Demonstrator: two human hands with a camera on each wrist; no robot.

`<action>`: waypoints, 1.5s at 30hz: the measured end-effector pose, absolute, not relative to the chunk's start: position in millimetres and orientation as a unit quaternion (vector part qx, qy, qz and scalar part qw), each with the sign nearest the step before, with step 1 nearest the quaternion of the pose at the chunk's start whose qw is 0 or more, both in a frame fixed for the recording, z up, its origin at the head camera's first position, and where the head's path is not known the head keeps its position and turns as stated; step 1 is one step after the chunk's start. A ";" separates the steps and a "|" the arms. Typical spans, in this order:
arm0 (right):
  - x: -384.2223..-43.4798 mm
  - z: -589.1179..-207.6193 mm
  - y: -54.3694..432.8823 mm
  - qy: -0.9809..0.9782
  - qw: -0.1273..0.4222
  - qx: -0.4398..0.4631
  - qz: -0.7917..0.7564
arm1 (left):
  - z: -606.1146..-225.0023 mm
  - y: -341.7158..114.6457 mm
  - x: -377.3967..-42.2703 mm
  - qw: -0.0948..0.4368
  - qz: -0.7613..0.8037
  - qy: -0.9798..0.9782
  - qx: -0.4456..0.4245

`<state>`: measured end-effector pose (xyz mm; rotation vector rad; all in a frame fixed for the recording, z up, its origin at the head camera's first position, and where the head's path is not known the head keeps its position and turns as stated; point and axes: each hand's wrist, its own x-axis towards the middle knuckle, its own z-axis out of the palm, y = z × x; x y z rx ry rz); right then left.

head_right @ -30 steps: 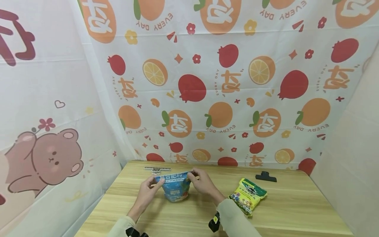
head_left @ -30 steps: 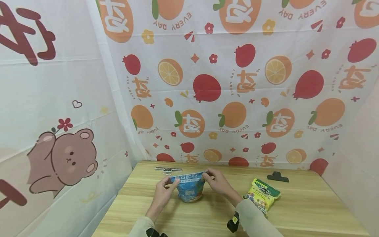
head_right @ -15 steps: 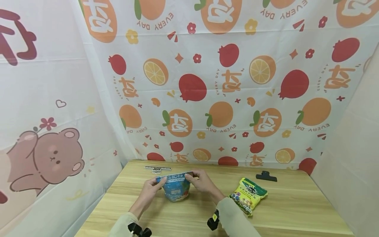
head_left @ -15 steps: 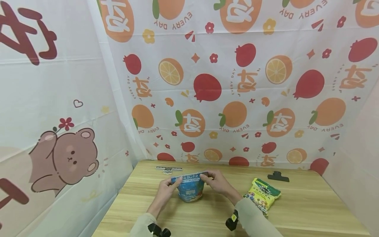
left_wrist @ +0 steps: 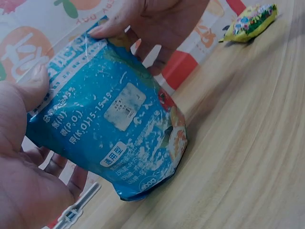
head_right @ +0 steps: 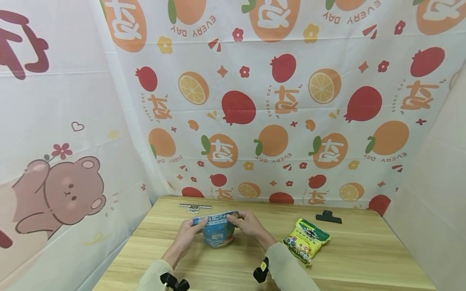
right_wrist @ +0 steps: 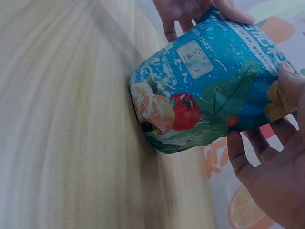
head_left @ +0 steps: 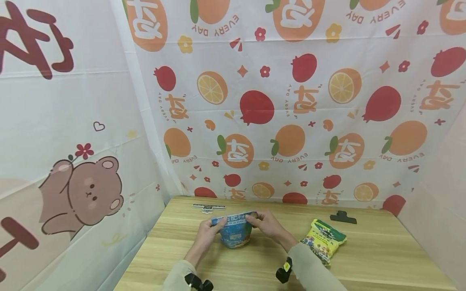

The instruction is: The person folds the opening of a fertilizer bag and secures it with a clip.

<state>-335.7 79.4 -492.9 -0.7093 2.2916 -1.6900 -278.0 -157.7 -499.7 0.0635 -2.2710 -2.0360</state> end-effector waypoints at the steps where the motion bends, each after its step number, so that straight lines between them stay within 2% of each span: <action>1: -335.2 -493.2 80.0 0.775 0.104 -0.241 -0.574 | -499.7 -156.7 -278.1 0.046 -0.667 -0.744 0.021; 8: -331.2 -492.3 79.5 0.755 0.125 -0.234 -0.599 | -497.1 -153.3 -279.4 0.050 -0.668 -0.742 0.029; 24: -326.9 -490.4 68.4 0.733 0.135 -0.145 -0.650 | -496.7 -147.5 -278.5 0.090 -0.644 -0.756 0.082; 45: -328.9 -491.6 70.6 0.734 0.141 -0.149 -0.648 | -502.3 -147.3 -278.7 0.087 -0.656 -0.743 0.102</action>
